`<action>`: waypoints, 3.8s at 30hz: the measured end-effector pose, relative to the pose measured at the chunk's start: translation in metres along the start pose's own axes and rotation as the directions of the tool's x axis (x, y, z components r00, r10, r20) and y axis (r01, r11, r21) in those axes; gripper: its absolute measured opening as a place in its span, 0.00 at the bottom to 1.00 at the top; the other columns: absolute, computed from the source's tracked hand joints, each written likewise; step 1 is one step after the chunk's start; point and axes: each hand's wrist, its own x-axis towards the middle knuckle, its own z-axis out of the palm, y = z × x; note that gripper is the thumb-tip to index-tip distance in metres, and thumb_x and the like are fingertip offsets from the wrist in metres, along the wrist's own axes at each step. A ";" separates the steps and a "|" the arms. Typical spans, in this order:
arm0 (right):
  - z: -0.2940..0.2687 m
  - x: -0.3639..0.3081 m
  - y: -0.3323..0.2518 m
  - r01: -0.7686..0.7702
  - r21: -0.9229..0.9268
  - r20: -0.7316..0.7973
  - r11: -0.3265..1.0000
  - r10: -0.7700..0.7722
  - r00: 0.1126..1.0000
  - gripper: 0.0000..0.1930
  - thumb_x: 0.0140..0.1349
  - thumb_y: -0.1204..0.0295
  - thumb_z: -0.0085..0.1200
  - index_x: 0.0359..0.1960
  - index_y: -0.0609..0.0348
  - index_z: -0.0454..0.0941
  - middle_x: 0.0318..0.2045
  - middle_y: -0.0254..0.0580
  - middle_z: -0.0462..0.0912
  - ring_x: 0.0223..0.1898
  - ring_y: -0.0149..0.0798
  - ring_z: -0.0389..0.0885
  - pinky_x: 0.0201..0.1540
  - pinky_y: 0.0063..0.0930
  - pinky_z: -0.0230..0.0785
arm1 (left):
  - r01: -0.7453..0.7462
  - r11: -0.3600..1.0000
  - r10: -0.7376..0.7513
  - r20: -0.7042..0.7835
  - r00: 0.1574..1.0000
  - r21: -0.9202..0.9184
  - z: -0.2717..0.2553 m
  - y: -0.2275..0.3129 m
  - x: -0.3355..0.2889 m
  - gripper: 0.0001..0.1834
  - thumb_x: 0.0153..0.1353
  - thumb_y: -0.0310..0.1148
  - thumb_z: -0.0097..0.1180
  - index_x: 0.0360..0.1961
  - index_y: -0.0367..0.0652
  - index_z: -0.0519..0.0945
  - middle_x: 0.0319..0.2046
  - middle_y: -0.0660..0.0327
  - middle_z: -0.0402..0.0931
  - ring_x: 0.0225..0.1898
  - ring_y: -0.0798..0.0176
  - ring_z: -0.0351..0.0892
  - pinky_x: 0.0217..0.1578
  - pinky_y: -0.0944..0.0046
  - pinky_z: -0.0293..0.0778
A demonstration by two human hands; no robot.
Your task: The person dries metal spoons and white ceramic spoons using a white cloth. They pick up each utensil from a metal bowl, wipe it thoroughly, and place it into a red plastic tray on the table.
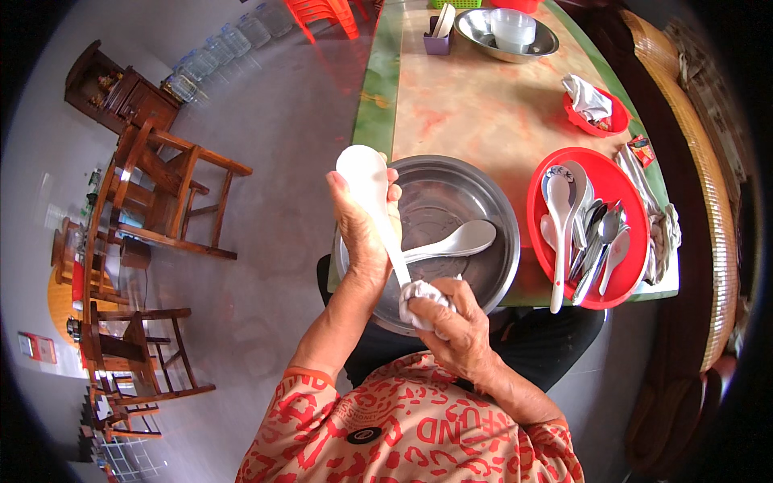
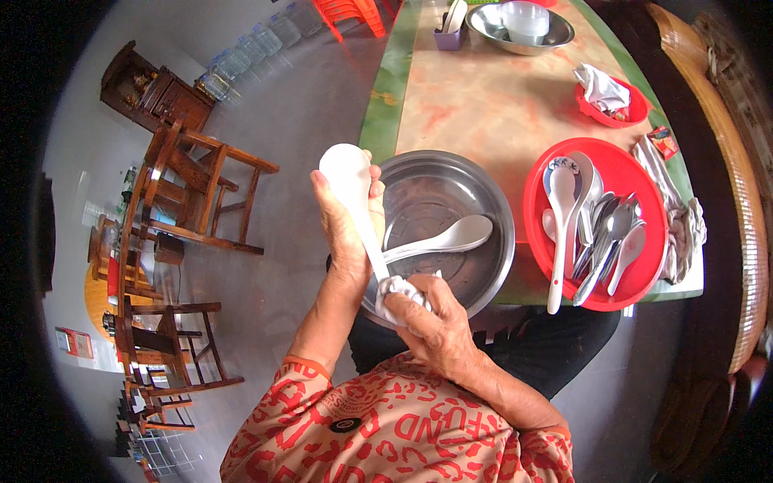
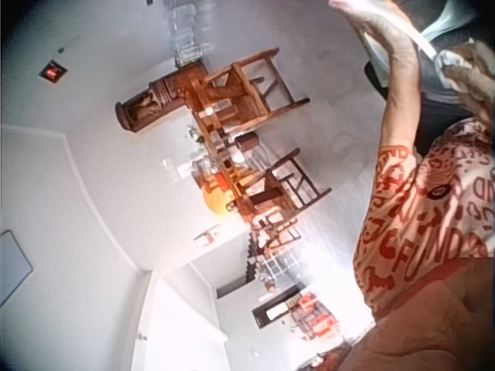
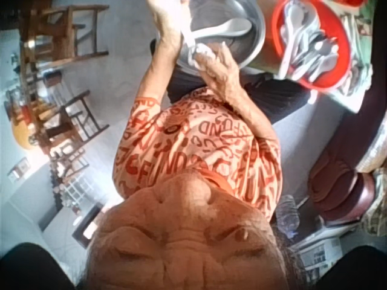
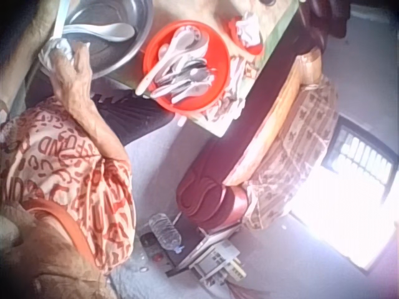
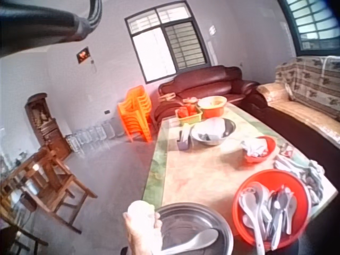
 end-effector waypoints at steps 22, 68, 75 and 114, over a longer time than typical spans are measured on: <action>0.006 0.019 0.009 -0.213 0.336 -0.115 0.917 0.264 0.958 0.16 0.40 0.88 0.52 0.32 0.58 0.72 0.32 0.39 0.74 0.35 0.40 0.73 0.39 0.28 0.66 | 0.434 0.872 -0.476 0.187 0.859 0.226 -0.011 0.006 -0.045 0.25 0.64 0.49 0.46 0.52 0.39 0.70 0.44 0.59 0.73 0.39 0.68 0.72 0.40 0.67 0.69; -0.034 0.058 0.046 -0.092 -0.713 -0.282 0.695 -0.164 0.945 0.12 0.44 0.69 0.53 0.34 0.52 0.73 0.36 0.42 0.69 0.37 0.44 0.67 0.29 0.33 0.63 | -0.072 0.490 -0.425 0.309 0.851 0.869 -0.026 0.010 -0.102 0.18 0.67 0.38 0.43 0.21 0.41 0.69 0.11 0.71 0.59 0.13 0.79 0.56 0.14 0.74 0.53; -0.032 0.058 0.049 -0.335 -0.294 -0.542 0.895 0.132 0.830 0.18 0.46 0.79 0.56 0.41 0.55 0.69 0.38 0.47 0.71 0.38 0.49 0.71 0.37 0.34 0.69 | -0.064 0.490 -0.424 0.302 0.854 0.869 -0.023 0.011 -0.103 0.18 0.68 0.37 0.42 0.21 0.42 0.69 0.11 0.72 0.58 0.13 0.79 0.56 0.14 0.74 0.52; -0.039 0.054 0.023 -0.584 0.753 0.403 0.303 0.490 0.773 0.10 0.53 0.73 0.59 0.35 0.65 0.76 0.23 0.42 0.81 0.22 0.29 0.78 0.26 0.19 0.69 | -0.125 0.674 -0.231 0.369 0.900 0.728 0.003 0.027 -0.050 0.15 0.60 0.33 0.55 0.21 0.33 0.77 0.19 0.68 0.70 0.24 0.77 0.65 0.25 0.71 0.63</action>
